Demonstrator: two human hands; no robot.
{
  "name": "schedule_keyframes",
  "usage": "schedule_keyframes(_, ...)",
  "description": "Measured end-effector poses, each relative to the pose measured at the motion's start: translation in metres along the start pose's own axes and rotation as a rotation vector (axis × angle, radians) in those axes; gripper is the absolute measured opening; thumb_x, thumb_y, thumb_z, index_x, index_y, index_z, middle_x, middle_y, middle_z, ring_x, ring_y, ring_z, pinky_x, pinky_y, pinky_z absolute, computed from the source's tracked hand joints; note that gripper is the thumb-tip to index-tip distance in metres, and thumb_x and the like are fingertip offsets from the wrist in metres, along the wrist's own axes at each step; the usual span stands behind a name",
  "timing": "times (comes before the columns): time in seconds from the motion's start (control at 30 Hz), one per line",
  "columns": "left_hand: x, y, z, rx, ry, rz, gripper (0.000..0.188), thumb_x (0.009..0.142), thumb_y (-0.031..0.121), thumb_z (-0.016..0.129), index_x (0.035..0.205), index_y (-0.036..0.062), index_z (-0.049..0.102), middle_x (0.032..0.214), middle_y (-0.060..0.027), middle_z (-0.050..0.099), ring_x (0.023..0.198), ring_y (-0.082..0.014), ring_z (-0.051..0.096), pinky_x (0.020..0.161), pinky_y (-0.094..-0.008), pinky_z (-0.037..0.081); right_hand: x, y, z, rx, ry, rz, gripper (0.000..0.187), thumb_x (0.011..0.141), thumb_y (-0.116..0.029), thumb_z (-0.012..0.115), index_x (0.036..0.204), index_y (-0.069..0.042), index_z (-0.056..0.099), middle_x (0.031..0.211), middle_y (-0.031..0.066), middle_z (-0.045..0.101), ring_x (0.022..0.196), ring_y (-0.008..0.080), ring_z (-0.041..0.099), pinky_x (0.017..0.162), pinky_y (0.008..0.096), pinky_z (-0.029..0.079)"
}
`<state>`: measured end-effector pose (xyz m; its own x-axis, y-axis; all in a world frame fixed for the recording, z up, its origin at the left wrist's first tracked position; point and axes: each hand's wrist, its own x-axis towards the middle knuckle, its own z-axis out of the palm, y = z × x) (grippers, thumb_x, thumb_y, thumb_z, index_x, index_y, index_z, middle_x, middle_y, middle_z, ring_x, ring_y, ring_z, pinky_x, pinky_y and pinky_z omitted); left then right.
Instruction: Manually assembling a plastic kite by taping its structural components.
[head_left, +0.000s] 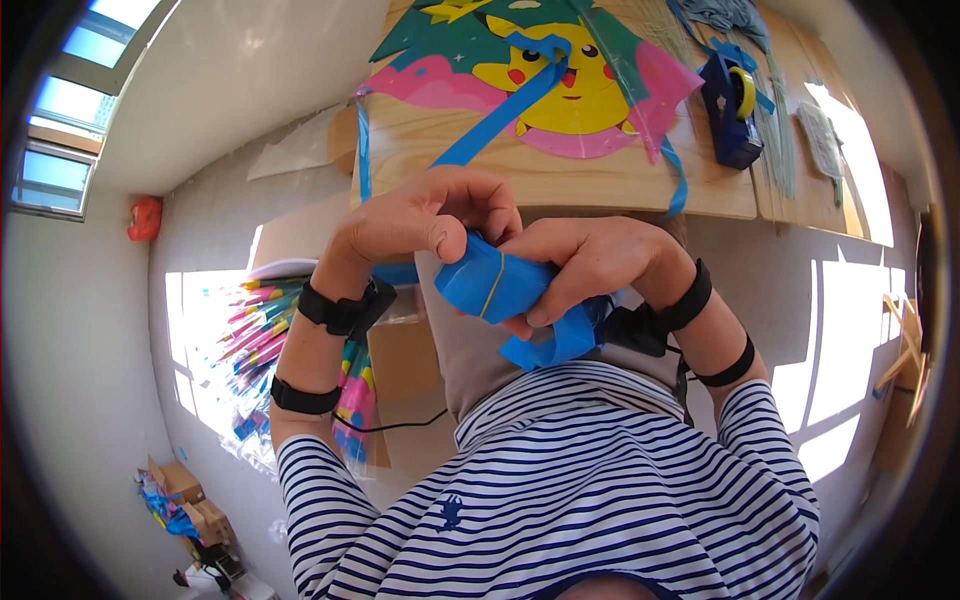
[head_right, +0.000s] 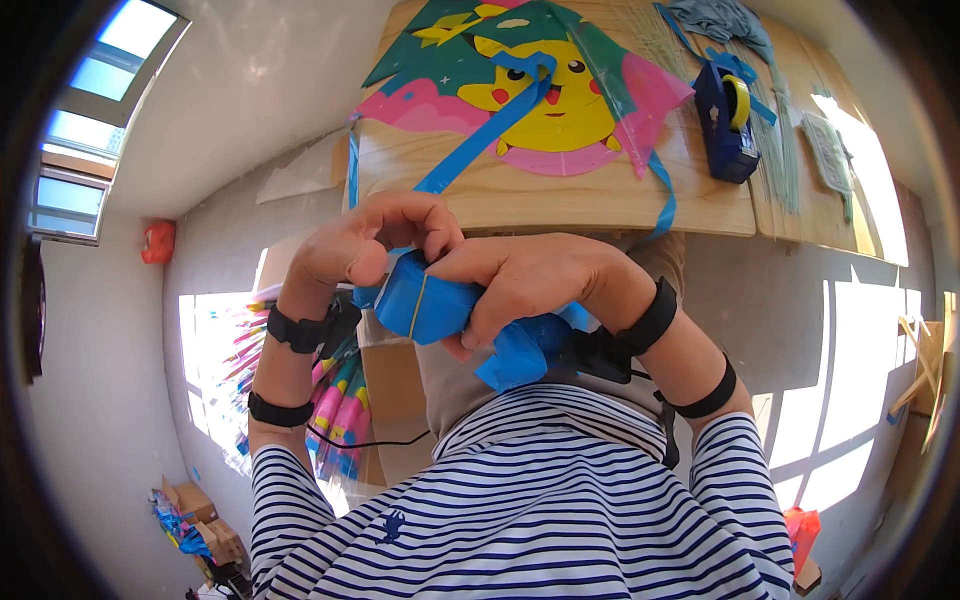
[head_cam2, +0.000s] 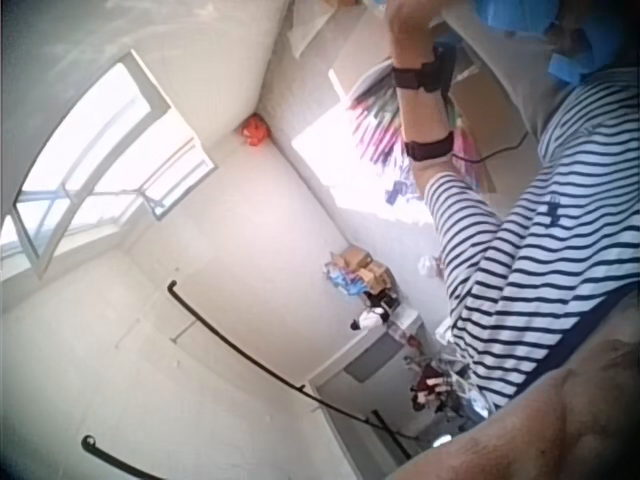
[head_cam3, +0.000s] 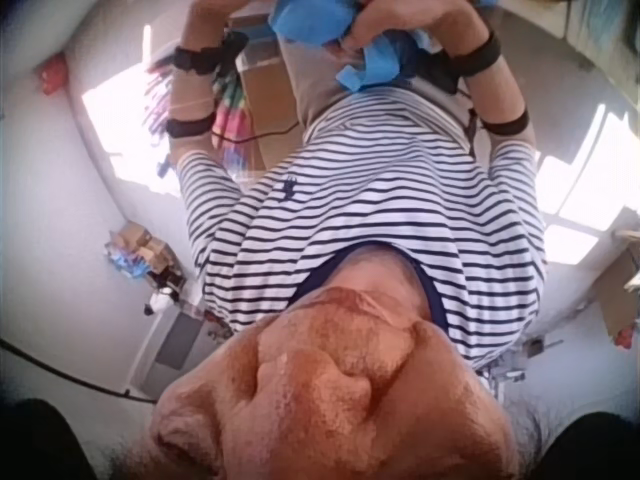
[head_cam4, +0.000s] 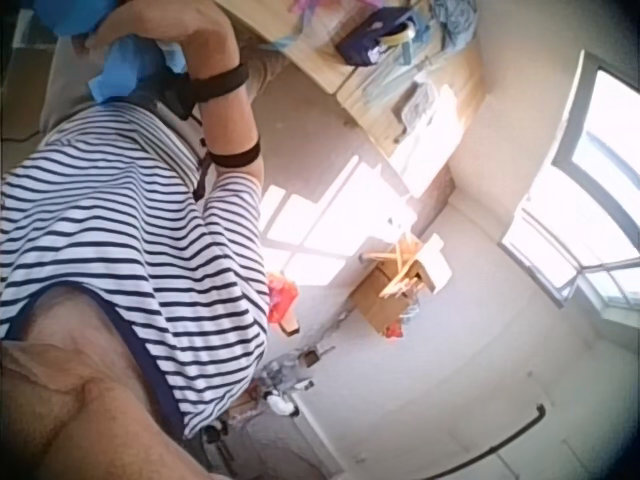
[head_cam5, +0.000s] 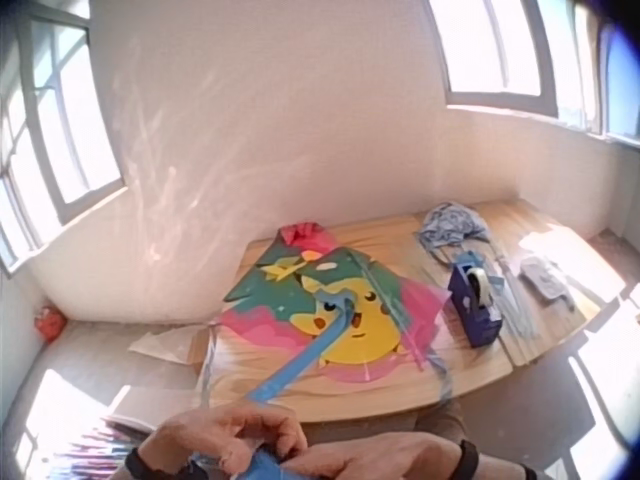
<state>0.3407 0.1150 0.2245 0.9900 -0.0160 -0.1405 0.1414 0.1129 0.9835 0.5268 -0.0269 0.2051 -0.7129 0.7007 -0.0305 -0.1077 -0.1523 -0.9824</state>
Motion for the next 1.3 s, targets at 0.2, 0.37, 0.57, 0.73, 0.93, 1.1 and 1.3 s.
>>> schedule_keyframes(0.2, -0.008, -0.009, -0.009, 0.098, -0.069, -0.124, 0.069, 0.07, 0.062, 0.083, 0.1, 0.0033, 0.064, 0.096, 0.0003, 0.06, 0.09, -0.0095, 0.056, 0.08, -0.0242, 0.046, -0.009, -0.002, -0.006, -0.072, 0.051, -0.044, 0.03, 0.077, -0.006, 0.07, 0.105, 0.002, 0.067, 0.089, 0.0048, 0.069, 0.084, 0.0159, 0.064, 0.079, 0.0298, 0.052)
schedule_keyframes(0.37, -0.018, -0.004, -0.004, 0.113, 0.087, -0.137, 0.055, 0.075, 0.052, 0.084, 0.093, 0.0059, 0.061, 0.086, 0.0046, 0.054, 0.079, -0.0047, 0.049, 0.066, -0.0213, 0.04, -0.014, 0.002, -0.015, -0.107, 0.037, -0.053, 0.03, 0.077, -0.007, 0.071, 0.105, 0.001, 0.068, 0.089, 0.0044, 0.07, 0.083, 0.0155, 0.064, 0.08, 0.0289, 0.051)
schedule_keyframes(0.57, -0.018, 0.04, 0.021, 0.193, 0.384, -0.176, 0.042, 0.08, 0.043, 0.08, 0.086, 0.0071, 0.059, 0.078, 0.0061, 0.052, 0.072, -0.0018, 0.047, 0.061, -0.0196, 0.036, -0.021, 0.011, -0.024, -0.118, 0.227, -0.048, 0.038, 0.076, -0.01, 0.074, 0.111, 0.001, 0.067, 0.096, 0.0056, 0.07, 0.09, 0.0163, 0.064, 0.085, 0.0289, 0.05)
schedule_keyframes(0.73, 0.01, 0.081, 0.045, 0.259, 0.438, -0.292, 0.028, 0.086, 0.03, 0.075, 0.081, 0.0088, 0.058, 0.072, 0.0075, 0.049, 0.067, -0.0009, 0.044, 0.059, -0.0186, 0.033, -0.034, 0.033, -0.027, -0.657, 0.789, -0.326, 0.042, 0.079, -0.016, 0.078, 0.114, 0.002, 0.066, 0.099, 0.0063, 0.067, 0.095, 0.0151, 0.06, 0.086, 0.029, 0.047)
schedule_keyframes(0.93, 0.025, 0.096, 0.046, 0.539, 0.481, -0.375, 0.026, 0.088, 0.026, 0.075, 0.077, 0.0103, 0.057, 0.071, 0.0081, 0.049, 0.066, -0.0006, 0.044, 0.06, -0.0186, 0.034, -0.036, 0.024, 0.007, 0.139, 0.991, -0.248, 0.023, 0.085, -0.014, 0.076, 0.099, 0.003, 0.069, 0.081, 0.0032, 0.066, 0.074, 0.0079, 0.059, 0.067, 0.0237, 0.047)
schedule_keyframes(1.1, 0.043, 0.096, 0.047, 0.656, 0.498, -0.291, 0.029, 0.088, 0.025, 0.076, 0.073, 0.005, 0.06, 0.066, 0.007, 0.043, 0.063, -0.0035, 0.038, 0.054, -0.0231, 0.03, -0.009, 0.015, 0.02, 0.424, 0.939, -0.291, 0.016, 0.09, -0.012, 0.073, 0.096, 0.003, 0.07, 0.08, 0.0038, 0.068, 0.069, 0.0075, 0.061, 0.062, 0.0212, 0.048)
schedule_keyframes(1.3, 0.06, 0.1, 0.054, 0.734, 0.47, -0.289, 0.03, 0.089, 0.024, 0.074, 0.074, 0.0052, 0.057, 0.066, 0.0072, 0.04, 0.063, -0.003, 0.036, 0.054, -0.0231, 0.03, -0.002, 0.018, 0.008, 0.607, 1.007, -0.368, 0.014, 0.088, -0.011, 0.072, 0.087, 0.002, 0.069, 0.075, 0.0058, 0.068, 0.065, 0.0096, 0.062, 0.057, 0.0228, 0.048)
